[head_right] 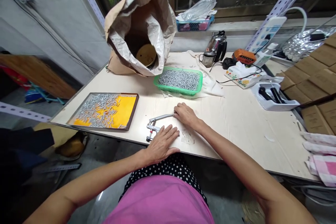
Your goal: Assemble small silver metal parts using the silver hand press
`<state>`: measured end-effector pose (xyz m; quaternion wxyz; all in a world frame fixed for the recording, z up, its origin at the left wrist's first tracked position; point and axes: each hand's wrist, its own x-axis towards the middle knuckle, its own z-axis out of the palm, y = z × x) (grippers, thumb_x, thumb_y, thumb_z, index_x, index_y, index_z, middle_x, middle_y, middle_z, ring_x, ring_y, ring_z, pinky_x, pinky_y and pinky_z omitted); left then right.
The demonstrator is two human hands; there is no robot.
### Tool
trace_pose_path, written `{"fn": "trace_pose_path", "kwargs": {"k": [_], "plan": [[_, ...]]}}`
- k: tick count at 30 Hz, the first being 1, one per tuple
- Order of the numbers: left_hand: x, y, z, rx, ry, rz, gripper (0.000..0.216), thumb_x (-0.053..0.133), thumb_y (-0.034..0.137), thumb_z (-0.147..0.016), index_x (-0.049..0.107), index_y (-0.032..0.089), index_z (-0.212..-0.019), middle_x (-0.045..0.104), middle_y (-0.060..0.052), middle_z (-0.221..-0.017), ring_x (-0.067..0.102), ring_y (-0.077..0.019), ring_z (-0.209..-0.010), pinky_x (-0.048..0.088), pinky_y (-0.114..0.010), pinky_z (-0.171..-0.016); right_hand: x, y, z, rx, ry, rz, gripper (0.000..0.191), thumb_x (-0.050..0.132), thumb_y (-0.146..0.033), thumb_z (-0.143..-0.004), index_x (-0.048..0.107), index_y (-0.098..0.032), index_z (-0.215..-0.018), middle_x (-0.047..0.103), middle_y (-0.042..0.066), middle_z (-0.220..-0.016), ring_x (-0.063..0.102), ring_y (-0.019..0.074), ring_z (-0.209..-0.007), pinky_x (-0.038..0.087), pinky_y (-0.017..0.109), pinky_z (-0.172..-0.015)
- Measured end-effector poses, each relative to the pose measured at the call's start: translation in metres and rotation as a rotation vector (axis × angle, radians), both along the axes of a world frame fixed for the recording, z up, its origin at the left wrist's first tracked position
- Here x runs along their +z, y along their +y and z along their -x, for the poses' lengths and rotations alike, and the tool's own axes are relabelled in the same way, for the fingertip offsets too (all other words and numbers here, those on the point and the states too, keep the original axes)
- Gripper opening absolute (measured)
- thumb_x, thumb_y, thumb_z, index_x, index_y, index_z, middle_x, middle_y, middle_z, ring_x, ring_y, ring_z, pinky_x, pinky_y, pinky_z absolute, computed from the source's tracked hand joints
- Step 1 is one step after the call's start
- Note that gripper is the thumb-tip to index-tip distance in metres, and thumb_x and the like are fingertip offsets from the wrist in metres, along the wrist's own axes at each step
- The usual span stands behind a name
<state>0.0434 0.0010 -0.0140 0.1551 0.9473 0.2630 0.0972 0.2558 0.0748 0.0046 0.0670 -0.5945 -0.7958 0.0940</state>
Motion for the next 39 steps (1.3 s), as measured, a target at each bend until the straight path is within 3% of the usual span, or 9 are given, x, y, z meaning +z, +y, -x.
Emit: {"fn": "trace_pose_path", "kwargs": {"k": [5, 11, 17, 19, 21, 24, 29, 34, 39], "plan": [[-0.003, 0.001, 0.0, 0.009, -0.026, 0.052, 0.065, 0.043, 0.058, -0.093, 0.041, 0.016, -0.142, 0.046, -0.016, -0.147, 0.03, -0.032, -0.143, 0.022, -0.056, -0.117, 0.013, 0.015, 0.031, -0.052, -0.104, -0.069, 0.02, 0.059, -0.029, -0.09, 0.069, -0.019, -0.104, 0.064, 0.012, -0.108, 0.052, 0.0273, -0.102, 0.04, 0.037, -0.08], [-0.015, -0.005, -0.001, 0.032, -0.069, 0.094, 0.064, 0.051, 0.058, -0.089, 0.051, 0.012, -0.134, 0.06, -0.02, -0.13, 0.056, -0.033, -0.12, 0.046, -0.042, -0.1, 0.023, -0.017, 0.101, 0.583, -0.063, -0.073, 0.012, 0.062, -0.029, -0.089, 0.073, -0.028, -0.093, 0.062, 0.007, -0.104, 0.049, 0.0235, -0.098, 0.038, 0.034, -0.075], [0.007, -0.026, 0.046, -0.228, -0.241, -0.174, 0.024, 0.058, 0.04, -0.092, 0.067, 0.019, -0.099, 0.07, -0.004, -0.086, 0.064, -0.0174, -0.085, 0.049, -0.031, -0.085, 0.008, -0.015, 0.118, 0.747, -0.11, -0.145, 0.013, 0.061, -0.024, -0.089, 0.069, -0.021, -0.08, 0.063, 0.008, -0.099, 0.049, 0.0226, -0.095, 0.038, 0.035, -0.075], [0.025, -0.012, 0.081, -0.025, -0.272, -0.288, 0.02, 0.053, 0.03, -0.095, 0.067, 0.019, -0.086, 0.065, -0.002, -0.072, 0.059, -0.0146, -0.072, 0.048, -0.029, -0.076, 0.0, -0.012, 0.115, 0.778, -0.058, -0.159, 0.012, 0.058, -0.024, -0.091, 0.068, -0.02, -0.084, 0.063, 0.007, -0.102, 0.05, 0.0222, -0.095, 0.039, 0.035, -0.077], [0.043, 0.017, 0.118, 0.344, -0.187, -0.317, 0.024, 0.047, 0.024, -0.097, 0.067, 0.018, -0.087, 0.067, -0.005, -0.08, 0.058, -0.0167, -0.077, 0.047, -0.031, -0.075, -0.009, -0.013, 0.112, 0.779, 0.055, -0.14, 0.014, 0.053, -0.024, -0.094, 0.066, -0.022, -0.088, 0.065, 0.007, -0.103, 0.052, 0.0215, -0.094, 0.041, 0.036, -0.078], [0.058, 0.073, 0.166, 0.767, 0.019, -0.283, 0.023, 0.047, 0.025, -0.097, 0.069, 0.018, -0.094, 0.067, -0.008, -0.093, 0.057, -0.0206, -0.091, 0.046, -0.034, -0.083, -0.015, -0.021, 0.111, 0.713, 0.372, -0.064, 0.02, 0.044, -0.027, -0.099, 0.063, -0.023, -0.095, 0.066, 0.006, -0.104, 0.055, 0.0205, -0.095, 0.044, 0.036, -0.081], [0.052, 0.127, 0.193, 0.824, 0.274, -0.126, 0.022, 0.049, 0.023, -0.092, 0.069, 0.018, -0.087, 0.066, -0.009, -0.096, 0.056, -0.0228, -0.098, 0.045, -0.033, -0.085, 0.017, -0.018, 0.093, 0.295, 0.835, -0.212, 0.018, 0.044, -0.033, -0.098, 0.059, -0.023, -0.096, 0.066, 0.005, -0.089, 0.061, 0.019, -0.084, 0.049, 0.033, -0.075], [0.03, 0.144, 0.201, 0.765, 0.313, -0.075, 0.025, 0.043, 0.023, -0.091, 0.067, 0.018, -0.083, 0.066, -0.01, -0.095, 0.058, -0.0244, -0.097, 0.045, -0.034, -0.086, 0.077, 0.044, 0.031, -0.266, 0.79, -0.585, 0.021, 0.051, -0.041, -0.093, 0.06, -0.022, -0.094, 0.066, 0.005, -0.086, 0.061, 0.0197, -0.078, 0.049, 0.033, -0.073], [0.011, 0.162, 0.216, 0.804, 0.267, -0.115, 0.023, 0.04, 0.027, -0.091, 0.062, 0.018, -0.09, 0.064, -0.01, -0.099, 0.058, -0.0252, -0.099, 0.045, -0.035, -0.085, 0.083, 0.073, -0.021, -0.28, 0.32, -0.407, 0.035, 0.054, -0.026, -0.087, 0.059, -0.015, -0.12, 0.065, 0.014, -0.106, 0.061, 0.0274, -0.097, 0.048, 0.041, -0.084]]}}
